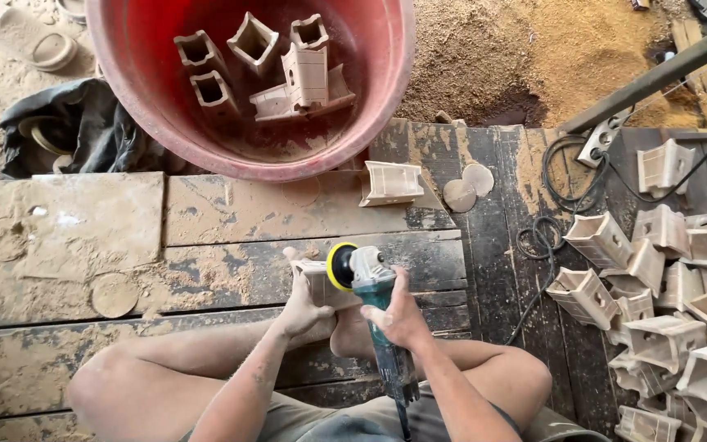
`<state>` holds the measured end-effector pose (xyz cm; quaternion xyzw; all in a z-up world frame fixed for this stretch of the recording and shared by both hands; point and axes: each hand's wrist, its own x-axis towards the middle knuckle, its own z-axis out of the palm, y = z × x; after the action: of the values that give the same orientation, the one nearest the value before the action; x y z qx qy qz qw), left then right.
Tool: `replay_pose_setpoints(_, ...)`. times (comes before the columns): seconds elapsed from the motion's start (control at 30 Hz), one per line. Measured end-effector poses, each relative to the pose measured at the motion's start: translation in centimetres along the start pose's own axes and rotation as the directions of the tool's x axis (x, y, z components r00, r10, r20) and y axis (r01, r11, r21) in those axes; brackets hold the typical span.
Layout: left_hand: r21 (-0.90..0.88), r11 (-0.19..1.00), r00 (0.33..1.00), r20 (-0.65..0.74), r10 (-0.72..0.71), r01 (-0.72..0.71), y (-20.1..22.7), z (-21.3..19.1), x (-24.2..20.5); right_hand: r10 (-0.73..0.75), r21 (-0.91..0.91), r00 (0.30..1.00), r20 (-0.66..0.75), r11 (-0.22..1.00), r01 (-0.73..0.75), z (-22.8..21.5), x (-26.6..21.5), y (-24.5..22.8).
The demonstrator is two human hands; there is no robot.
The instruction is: Sanding small wooden components using a handheld power sander while sitting on the floor.
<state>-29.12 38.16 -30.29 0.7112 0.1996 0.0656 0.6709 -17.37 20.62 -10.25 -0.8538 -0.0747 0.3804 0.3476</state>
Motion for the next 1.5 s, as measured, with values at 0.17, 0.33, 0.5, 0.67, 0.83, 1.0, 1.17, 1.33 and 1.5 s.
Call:
replay_pose_setpoints(0.17,-0.018,0.997,0.993,0.088,-0.078,0.080,3.5,0.1,-0.3,-0.116,-0.071,0.984,0.137,0.989,0.127,1.7,-1.1,-2.6)
replay_pose_setpoints(0.33,-0.155,0.956,0.968,0.073,-0.240,0.249,5.1,-0.2,-0.1,-0.076,-0.194,0.988,0.133,0.976,0.102,2.1,-1.1,-1.1)
replay_pose_setpoints(0.5,-0.048,0.952,0.951,0.075,-0.299,0.303,6.4,0.6,-0.6,-0.032,-0.150,0.996,0.089,0.988,0.045,1.4,-1.5,0.2)
replay_pose_setpoints(0.67,-0.006,0.947,0.947,0.032,-0.321,0.321,7.2,0.1,-0.4,0.108,-0.166,0.994,-0.013,0.980,-0.109,-0.2,-0.7,2.8)
replay_pose_setpoints(0.83,0.033,0.926,0.926,0.024,-0.377,0.376,7.1,0.4,-0.3,0.182,-0.083,0.972,-0.145,0.977,-0.195,-1.7,0.6,6.8)
replay_pose_setpoints(1.0,0.071,0.903,0.904,0.037,-0.426,0.423,6.7,0.4,-1.2,0.059,-0.010,0.996,-0.062,0.998,-0.059,0.5,-2.8,1.8)
replay_pose_setpoints(1.17,-0.104,0.942,0.936,0.121,0.331,-0.320,11.8,0.4,-1.4,-0.143,-0.034,0.970,0.195,0.988,0.153,0.2,-6.6,-5.3)
replay_pose_setpoints(1.33,0.384,0.910,0.983,0.034,-0.181,0.155,5.9,2.0,-0.2,-0.093,-0.078,0.986,0.138,0.991,0.104,0.3,-3.7,0.4)
replay_pose_setpoints(1.5,0.334,0.883,0.944,-0.128,-0.304,0.329,-2.4,2.1,-1.7,0.091,-0.099,0.996,-0.006,0.991,-0.091,-1.1,-1.8,5.1)
